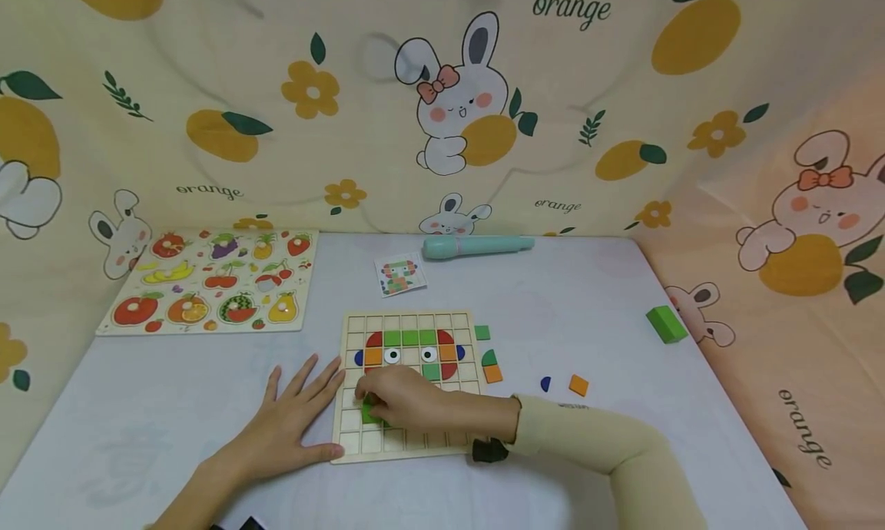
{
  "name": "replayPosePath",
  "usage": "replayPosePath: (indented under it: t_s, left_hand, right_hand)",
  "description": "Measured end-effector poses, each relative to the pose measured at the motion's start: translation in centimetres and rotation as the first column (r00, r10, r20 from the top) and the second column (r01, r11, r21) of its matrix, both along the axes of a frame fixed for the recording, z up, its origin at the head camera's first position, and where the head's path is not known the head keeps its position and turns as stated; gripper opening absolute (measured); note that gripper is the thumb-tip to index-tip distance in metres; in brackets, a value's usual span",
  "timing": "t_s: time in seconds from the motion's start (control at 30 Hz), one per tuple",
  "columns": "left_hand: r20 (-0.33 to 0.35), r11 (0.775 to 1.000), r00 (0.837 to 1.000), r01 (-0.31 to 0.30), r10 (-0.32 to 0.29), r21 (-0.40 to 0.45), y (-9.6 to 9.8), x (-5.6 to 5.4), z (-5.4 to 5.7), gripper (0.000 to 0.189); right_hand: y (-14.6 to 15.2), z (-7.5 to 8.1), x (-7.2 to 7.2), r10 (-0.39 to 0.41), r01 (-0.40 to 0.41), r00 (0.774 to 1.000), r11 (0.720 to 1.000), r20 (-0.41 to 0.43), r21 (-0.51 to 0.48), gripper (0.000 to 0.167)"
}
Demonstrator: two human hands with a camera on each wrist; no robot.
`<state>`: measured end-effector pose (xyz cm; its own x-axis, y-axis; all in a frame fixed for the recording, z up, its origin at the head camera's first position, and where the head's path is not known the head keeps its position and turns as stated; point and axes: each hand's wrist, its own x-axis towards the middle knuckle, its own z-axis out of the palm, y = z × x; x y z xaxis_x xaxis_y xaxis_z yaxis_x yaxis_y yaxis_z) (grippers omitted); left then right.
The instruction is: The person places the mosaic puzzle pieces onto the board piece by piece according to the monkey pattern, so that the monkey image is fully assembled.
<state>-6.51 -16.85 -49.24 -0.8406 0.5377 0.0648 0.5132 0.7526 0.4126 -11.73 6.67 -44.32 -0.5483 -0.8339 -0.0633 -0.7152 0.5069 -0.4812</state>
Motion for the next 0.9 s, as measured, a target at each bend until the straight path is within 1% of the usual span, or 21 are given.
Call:
replayPosePath:
  t_s: [0.1, 0.2, 0.27, 0.37, 0.5, 0.57, 0.67, 0.77, 0.83, 0.9]
  left_hand:
    - [0.002, 1.0, 1.0, -0.004, 0.004, -0.008, 0.0, -0.1, 0.0, 0.1]
    - [0.0, 1.0, 1.0, -0.005, 0.005, -0.014, 0.0, -0.1, -0.1, 0.1]
    - [0.001, 1.0, 1.0, -0.005, 0.005, -0.016, 0.0, -0.1, -0.1, 0.1]
    - [0.003, 1.0, 1.0, -0.005, 0.005, -0.018, 0.0, -0.1, -0.1, 0.1]
    - [0.002, 1.0, 1.0, -0.006, 0.006, -0.013, 0.0, -0.1, 0.0, 0.1]
    - [0.002, 1.0, 1.0, -0.006, 0.006, -0.01, 0.0, 0.0, 0.1, 0.1]
    - [0.007, 1.0, 1.0, -0.008, 0.009, -0.011, 0.1, 0.0, 0.1, 0.1]
    - [0.017, 1.0, 1.0, -0.015, 0.015, -0.017, 0.2, 0.0, 0.1, 0.101]
    - [0.021, 1.0, 1.0, -0.017, 0.018, -0.021, 0.2, 0.0, 0.1, 0.101]
    - [0.021, 1.0, 1.0, -0.018, 0.018, -0.023, 0.2, 0.0, 0.1, 0.101]
  right_hand:
    - [-0.2, 0.0, 0.3, 0.015, -0.01, 0.996, 0.998, -0.084, 0.061, 0.007]
    - [-0.3, -0.1, 0.7, 0.046, -0.023, 0.983, 0.992, -0.18, 0.124, 0.006]
    - [-0.4, -0.1, 0.9, 0.062, -0.028, 0.973, 0.988, -0.223, 0.151, 0.006]
    - [-0.4, 0.0, 1.2, 0.074, -0.038, 0.969, 0.987, -0.235, 0.155, 0.009]
    - [-0.2, 0.1, 1.3, 0.079, -0.048, 0.97, 0.989, -0.231, 0.14, 0.011]
    - [0.3, 0.3, 1.3, 0.067, -0.04, 0.971, 0.992, -0.228, 0.118, 0.01]
    - [1.7, 0.8, 0.9, 0.015, -0.002, 0.976, 0.998, -0.218, 0.058, 0.006]
    - [3.8, 1.5, 0.1, -0.08, 0.074, 0.978, 0.996, -0.194, -0.039, 0.003]
    - [5.7, 1.9, -0.6, -0.16, 0.145, 0.973, 0.985, -0.167, -0.098, 0.003]
    - [7.8, 2.2, -1.2, -0.244, 0.227, 0.963, 0.964, -0.119, -0.139, 0.005]
